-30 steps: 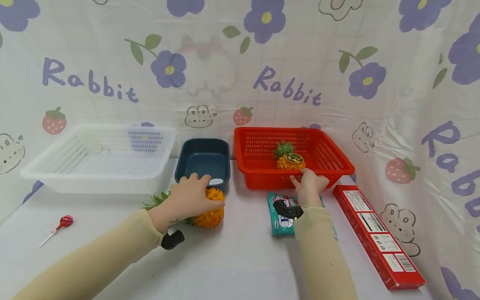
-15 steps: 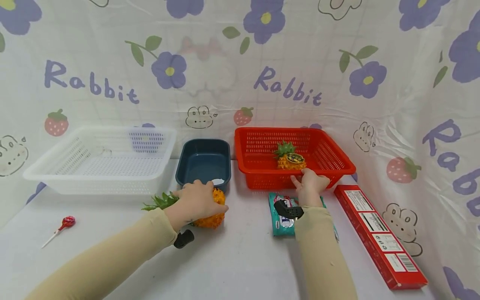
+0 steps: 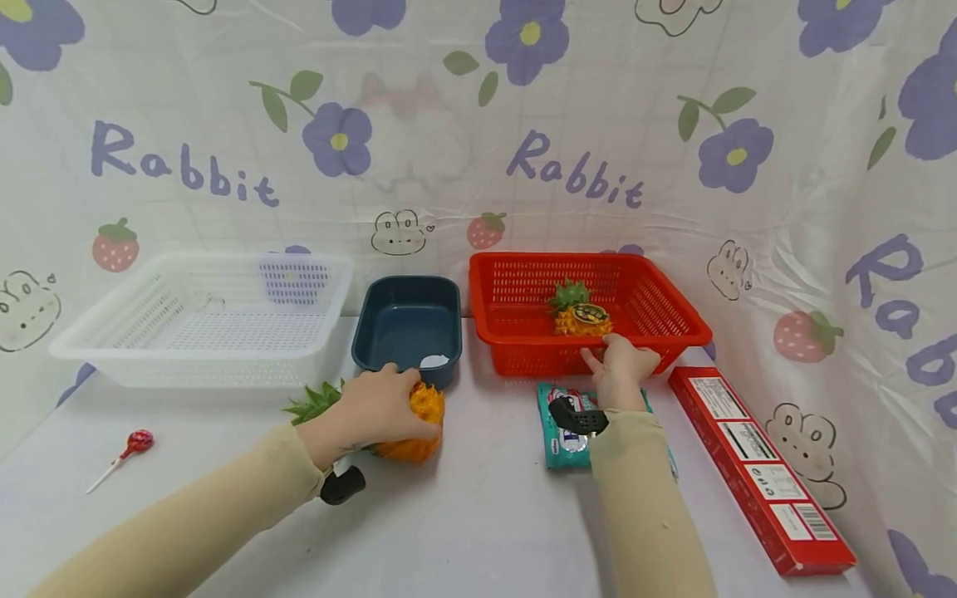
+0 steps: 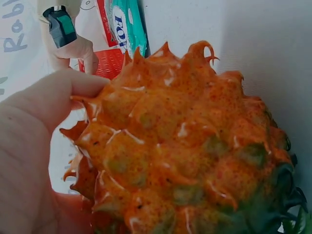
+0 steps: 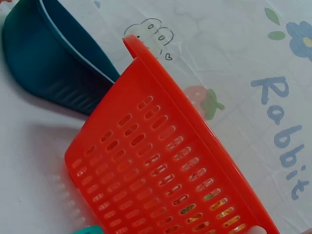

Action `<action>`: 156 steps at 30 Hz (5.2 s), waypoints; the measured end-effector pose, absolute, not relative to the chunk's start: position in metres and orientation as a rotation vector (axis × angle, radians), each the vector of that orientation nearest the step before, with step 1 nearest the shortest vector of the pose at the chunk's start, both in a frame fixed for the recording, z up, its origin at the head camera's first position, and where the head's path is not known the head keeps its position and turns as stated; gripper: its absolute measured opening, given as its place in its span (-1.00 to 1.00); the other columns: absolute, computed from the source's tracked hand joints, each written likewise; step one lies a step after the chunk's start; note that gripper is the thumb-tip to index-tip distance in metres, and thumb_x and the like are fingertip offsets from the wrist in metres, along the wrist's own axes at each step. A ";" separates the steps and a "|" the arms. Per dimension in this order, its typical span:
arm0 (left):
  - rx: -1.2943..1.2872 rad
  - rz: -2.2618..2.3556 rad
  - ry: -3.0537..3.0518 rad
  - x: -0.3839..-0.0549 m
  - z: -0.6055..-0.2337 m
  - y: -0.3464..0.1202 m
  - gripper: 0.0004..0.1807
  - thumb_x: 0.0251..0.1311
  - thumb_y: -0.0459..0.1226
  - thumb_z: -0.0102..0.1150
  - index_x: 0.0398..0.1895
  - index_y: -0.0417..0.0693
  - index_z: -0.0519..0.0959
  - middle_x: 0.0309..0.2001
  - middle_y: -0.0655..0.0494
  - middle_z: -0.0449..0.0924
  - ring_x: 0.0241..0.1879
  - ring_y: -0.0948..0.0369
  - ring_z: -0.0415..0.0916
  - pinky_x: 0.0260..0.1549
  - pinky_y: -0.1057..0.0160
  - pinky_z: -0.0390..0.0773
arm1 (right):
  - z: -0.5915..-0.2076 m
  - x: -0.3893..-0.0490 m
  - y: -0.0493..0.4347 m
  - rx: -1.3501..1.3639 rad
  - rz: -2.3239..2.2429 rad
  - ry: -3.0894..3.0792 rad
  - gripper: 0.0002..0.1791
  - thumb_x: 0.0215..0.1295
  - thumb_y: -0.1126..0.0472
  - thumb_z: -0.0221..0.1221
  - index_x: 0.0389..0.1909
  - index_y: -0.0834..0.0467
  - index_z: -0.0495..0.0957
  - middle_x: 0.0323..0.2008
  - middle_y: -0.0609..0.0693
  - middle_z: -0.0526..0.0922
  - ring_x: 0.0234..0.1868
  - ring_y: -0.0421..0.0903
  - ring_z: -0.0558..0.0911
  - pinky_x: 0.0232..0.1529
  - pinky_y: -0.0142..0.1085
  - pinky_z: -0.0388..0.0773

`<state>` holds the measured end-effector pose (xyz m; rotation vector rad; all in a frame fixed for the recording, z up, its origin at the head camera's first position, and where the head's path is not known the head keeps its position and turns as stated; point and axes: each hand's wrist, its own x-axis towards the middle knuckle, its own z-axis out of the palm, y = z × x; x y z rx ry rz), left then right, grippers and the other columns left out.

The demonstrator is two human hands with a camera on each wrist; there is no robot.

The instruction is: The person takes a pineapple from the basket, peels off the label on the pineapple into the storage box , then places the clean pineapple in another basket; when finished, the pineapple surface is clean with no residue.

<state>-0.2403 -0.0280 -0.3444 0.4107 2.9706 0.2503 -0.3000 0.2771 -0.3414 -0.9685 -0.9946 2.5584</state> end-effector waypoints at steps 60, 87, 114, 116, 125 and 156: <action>0.333 0.496 2.697 -0.174 -0.325 -0.138 0.01 -0.54 0.05 0.54 0.18 0.05 0.36 0.05 -0.30 0.18 -0.23 0.01 0.43 -0.30 0.02 0.52 | -0.342 -0.302 0.276 -1.003 2.543 -1.019 -0.03 0.24 0.30 0.13 0.33 -0.36 -0.35 0.33 -0.21 0.03 0.24 -0.16 0.26 -0.15 -0.28 0.59; 0.491 0.613 2.462 -0.176 -0.225 -0.146 -0.29 -0.26 -0.09 0.41 0.07 0.21 0.32 -0.01 -0.06 0.22 -0.07 0.02 0.30 -0.37 0.17 0.56 | -0.343 -0.301 0.276 -0.977 2.546 -1.016 0.01 0.23 0.29 0.14 0.34 -0.38 -0.39 0.32 -0.21 0.02 0.23 -0.16 0.24 -0.11 -0.28 0.58; 0.451 0.275 2.882 -0.325 -0.196 -0.188 -0.25 -0.14 -0.10 0.29 0.21 0.11 0.24 0.11 -0.16 0.11 0.00 -0.11 0.25 -0.19 -0.02 0.51 | -0.341 -0.301 0.277 -0.960 2.552 -1.005 0.03 0.26 0.32 0.09 0.33 -0.43 -0.46 0.32 -0.21 0.01 0.25 -0.15 0.22 -0.07 -0.27 0.56; 0.431 0.278 2.877 -0.332 -0.205 -0.190 -0.26 -0.13 -0.10 0.28 0.21 0.11 0.25 0.10 -0.16 0.11 0.00 -0.12 0.26 -0.19 -0.03 0.51 | -0.341 -0.301 0.277 -0.954 2.556 -1.007 0.05 0.26 0.31 0.09 0.32 -0.46 -0.49 0.32 -0.22 0.00 0.25 -0.15 0.22 -0.07 -0.27 0.56; 0.340 0.370 2.826 -0.349 -0.242 -0.198 -0.25 -0.14 -0.11 0.28 0.22 0.11 0.25 0.11 -0.19 0.09 -0.01 -0.13 0.22 -0.20 -0.04 0.48 | -0.343 -0.297 0.276 -0.962 2.583 -1.059 0.04 0.27 0.29 0.10 0.33 -0.43 -0.48 0.34 -0.21 -0.03 0.26 -0.15 0.21 -0.05 -0.26 0.55; 0.309 0.617 2.596 -0.351 -0.268 -0.194 -0.25 0.11 0.07 0.08 0.37 0.15 0.10 0.40 -0.25 -0.12 0.23 -0.26 0.04 -0.05 -0.31 0.33 | -0.341 -0.296 0.279 -0.956 2.569 -1.030 0.05 0.25 0.30 0.11 0.32 -0.44 -0.49 0.34 -0.21 -0.02 0.27 -0.15 0.21 -0.04 -0.26 0.55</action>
